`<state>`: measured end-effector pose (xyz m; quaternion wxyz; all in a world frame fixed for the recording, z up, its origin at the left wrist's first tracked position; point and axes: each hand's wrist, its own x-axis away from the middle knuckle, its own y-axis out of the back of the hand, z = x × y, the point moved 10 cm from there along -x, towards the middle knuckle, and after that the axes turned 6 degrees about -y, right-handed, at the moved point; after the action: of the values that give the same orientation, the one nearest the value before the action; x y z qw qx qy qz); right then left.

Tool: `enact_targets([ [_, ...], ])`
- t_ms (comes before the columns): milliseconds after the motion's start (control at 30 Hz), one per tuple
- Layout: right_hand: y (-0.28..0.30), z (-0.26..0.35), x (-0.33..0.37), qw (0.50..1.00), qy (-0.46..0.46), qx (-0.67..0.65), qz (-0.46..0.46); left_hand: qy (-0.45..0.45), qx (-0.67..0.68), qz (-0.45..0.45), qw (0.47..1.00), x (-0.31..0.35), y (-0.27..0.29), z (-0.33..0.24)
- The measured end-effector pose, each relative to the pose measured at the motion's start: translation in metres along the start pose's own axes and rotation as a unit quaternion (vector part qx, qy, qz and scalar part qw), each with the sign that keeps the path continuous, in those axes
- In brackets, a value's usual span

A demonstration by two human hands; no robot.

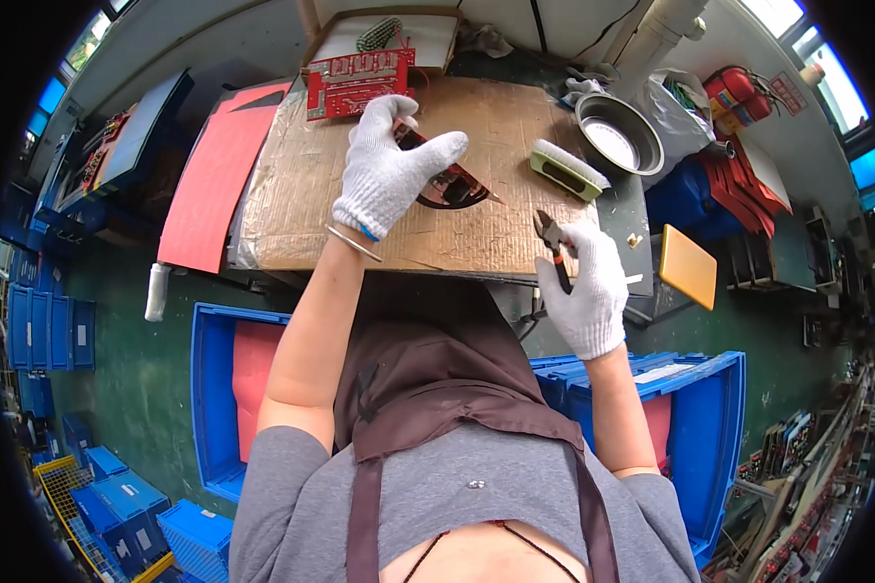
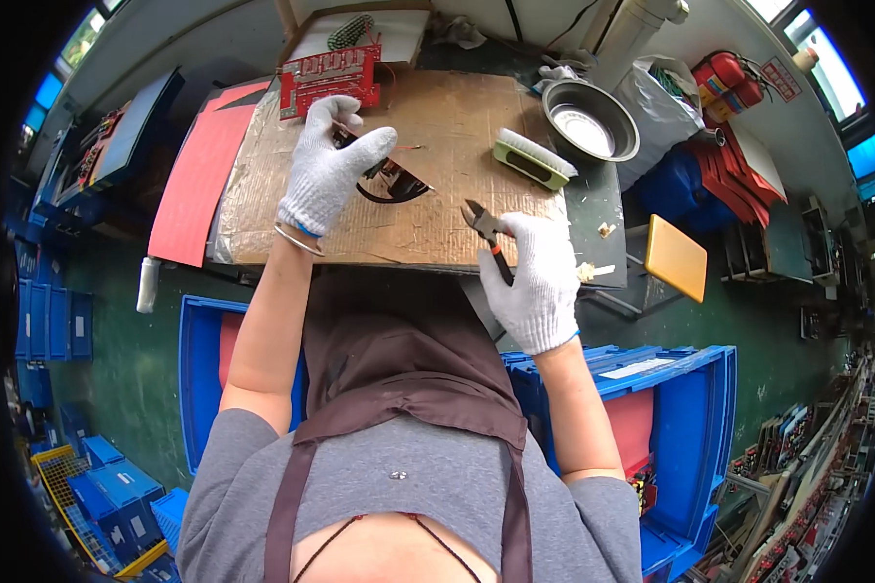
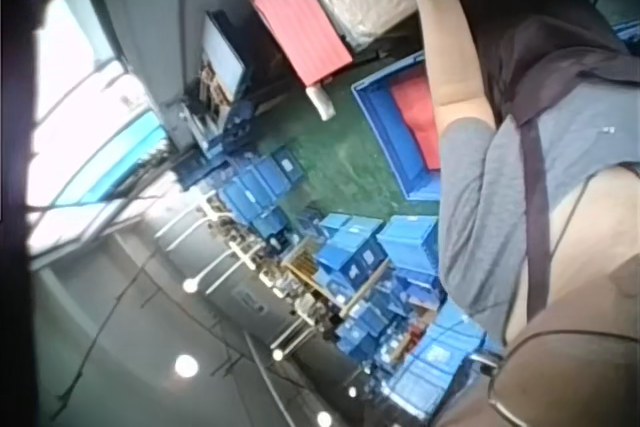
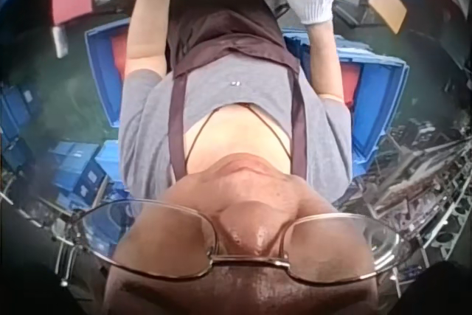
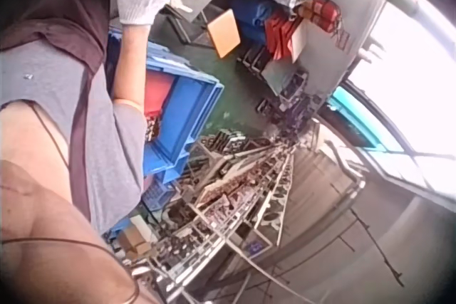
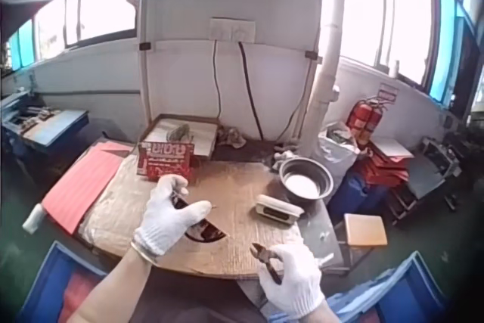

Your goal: Using pliers to trim excess material or components from red printed circuit boards at a factory workbench.

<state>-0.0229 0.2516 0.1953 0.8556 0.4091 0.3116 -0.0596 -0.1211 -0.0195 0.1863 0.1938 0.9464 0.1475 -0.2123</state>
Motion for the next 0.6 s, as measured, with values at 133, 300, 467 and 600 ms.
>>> enact_targets([
  [133,0.008,-0.011,-0.015,0.993,-0.005,0.115,0.039,-0.037,-0.054,0.017,0.998,-0.008,-0.015,-0.013],
  [300,-0.001,-0.007,-0.024,0.981,0.041,0.174,0.079,-0.027,-0.05,0.03,0.998,-0.008,-0.022,-0.019],
  [467,-0.005,-0.004,-0.031,0.975,0.052,0.192,0.104,-0.052,-0.075,0.034,0.995,-0.01,-0.024,-0.022],
  [600,-0.012,-0.011,-0.03,0.976,0.051,0.166,0.134,-0.047,-0.065,0.047,0.996,-0.011,-0.027,-0.02],
])
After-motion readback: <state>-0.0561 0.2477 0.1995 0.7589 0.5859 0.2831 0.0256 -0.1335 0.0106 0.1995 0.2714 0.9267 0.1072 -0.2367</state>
